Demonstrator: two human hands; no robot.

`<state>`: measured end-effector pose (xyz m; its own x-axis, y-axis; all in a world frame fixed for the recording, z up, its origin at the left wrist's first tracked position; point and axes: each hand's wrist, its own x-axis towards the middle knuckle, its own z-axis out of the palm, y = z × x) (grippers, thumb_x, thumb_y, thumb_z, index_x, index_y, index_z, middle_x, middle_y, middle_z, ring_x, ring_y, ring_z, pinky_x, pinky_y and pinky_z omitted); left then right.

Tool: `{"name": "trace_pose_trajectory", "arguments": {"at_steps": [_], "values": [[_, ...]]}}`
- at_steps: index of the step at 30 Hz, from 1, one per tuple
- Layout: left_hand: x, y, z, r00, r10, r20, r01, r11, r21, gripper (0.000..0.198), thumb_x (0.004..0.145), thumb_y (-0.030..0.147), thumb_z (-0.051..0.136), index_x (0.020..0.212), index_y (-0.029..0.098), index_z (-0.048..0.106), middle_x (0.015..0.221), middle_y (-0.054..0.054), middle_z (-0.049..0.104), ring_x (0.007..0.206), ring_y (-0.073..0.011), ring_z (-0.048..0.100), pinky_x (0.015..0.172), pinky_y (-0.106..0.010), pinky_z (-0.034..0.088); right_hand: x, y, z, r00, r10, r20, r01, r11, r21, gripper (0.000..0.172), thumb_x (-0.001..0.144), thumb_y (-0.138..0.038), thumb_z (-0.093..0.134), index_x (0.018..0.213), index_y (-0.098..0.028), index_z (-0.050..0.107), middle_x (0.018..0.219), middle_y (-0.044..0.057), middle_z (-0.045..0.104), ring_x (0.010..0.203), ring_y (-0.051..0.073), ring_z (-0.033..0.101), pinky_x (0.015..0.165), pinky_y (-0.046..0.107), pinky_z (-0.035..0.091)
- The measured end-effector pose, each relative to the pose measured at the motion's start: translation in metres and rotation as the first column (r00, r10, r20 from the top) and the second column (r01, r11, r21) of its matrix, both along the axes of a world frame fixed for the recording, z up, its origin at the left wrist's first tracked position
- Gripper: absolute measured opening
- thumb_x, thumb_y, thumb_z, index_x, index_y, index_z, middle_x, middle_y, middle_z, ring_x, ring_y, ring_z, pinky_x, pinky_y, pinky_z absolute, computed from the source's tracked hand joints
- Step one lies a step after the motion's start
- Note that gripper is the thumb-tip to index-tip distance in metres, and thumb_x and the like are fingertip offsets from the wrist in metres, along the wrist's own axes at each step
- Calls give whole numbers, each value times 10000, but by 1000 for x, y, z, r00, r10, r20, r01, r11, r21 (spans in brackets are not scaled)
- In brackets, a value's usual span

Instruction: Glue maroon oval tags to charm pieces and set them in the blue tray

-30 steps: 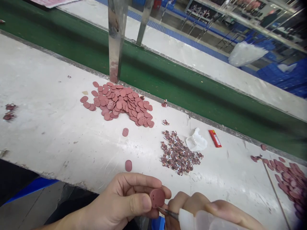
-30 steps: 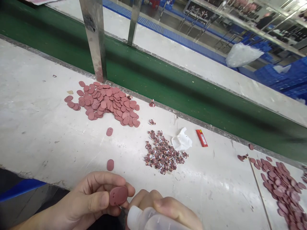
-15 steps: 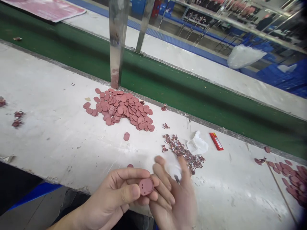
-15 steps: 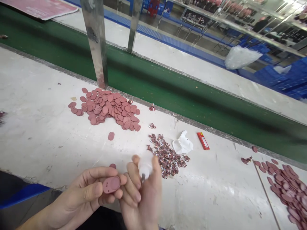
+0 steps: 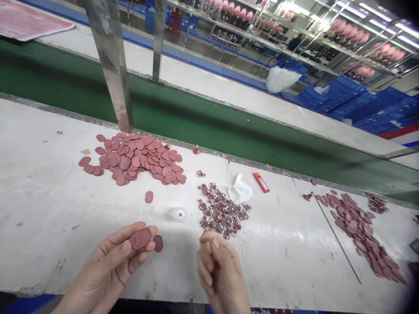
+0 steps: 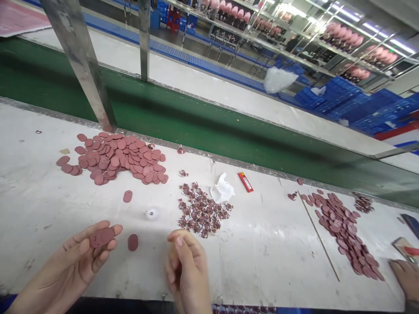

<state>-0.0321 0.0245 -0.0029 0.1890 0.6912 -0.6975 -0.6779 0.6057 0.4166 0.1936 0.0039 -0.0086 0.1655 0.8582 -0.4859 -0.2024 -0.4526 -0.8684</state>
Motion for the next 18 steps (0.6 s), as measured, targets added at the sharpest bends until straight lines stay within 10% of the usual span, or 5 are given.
{"name": "trace_pose_trajectory", "arguments": {"at_steps": [5,12,16,18], "values": [[-2,3,0,999,21,-33,-22,1000,-17,323,699,295,960,991,211,848,1099,-71,850,865,-188,810,766,-191,670,57,0,-11,767,-61,639,-11,994,109,251,824,-404,824,985,-214,793,732,-11,566,617,166,478,599,310,409],[3,1,-2,999,-41,-2,40,999,-27,313,706,288,955,988,204,848,1032,-74,860,887,-196,809,755,-184,659,69,5,-22,503,53,863,-201,978,57,162,823,-385,757,792,-231,800,669,18,621,591,206,544,633,361,427],[10,-4,-7,993,-116,8,116,993,22,248,796,297,890,1017,196,844,1117,-120,843,893,-194,801,766,-212,645,59,-4,-5,463,-47,885,-140,982,125,228,882,-432,716,877,-216,789,707,29,622,588,191,551,589,333,478],[16,-7,-8,986,-163,36,160,985,62,243,783,315,903,999,216,850,1121,-114,844,897,-189,798,759,-208,625,44,-12,7,600,-117,791,-75,977,202,244,890,-466,725,873,-231,785,749,46,656,619,194,594,549,302,512]]}}
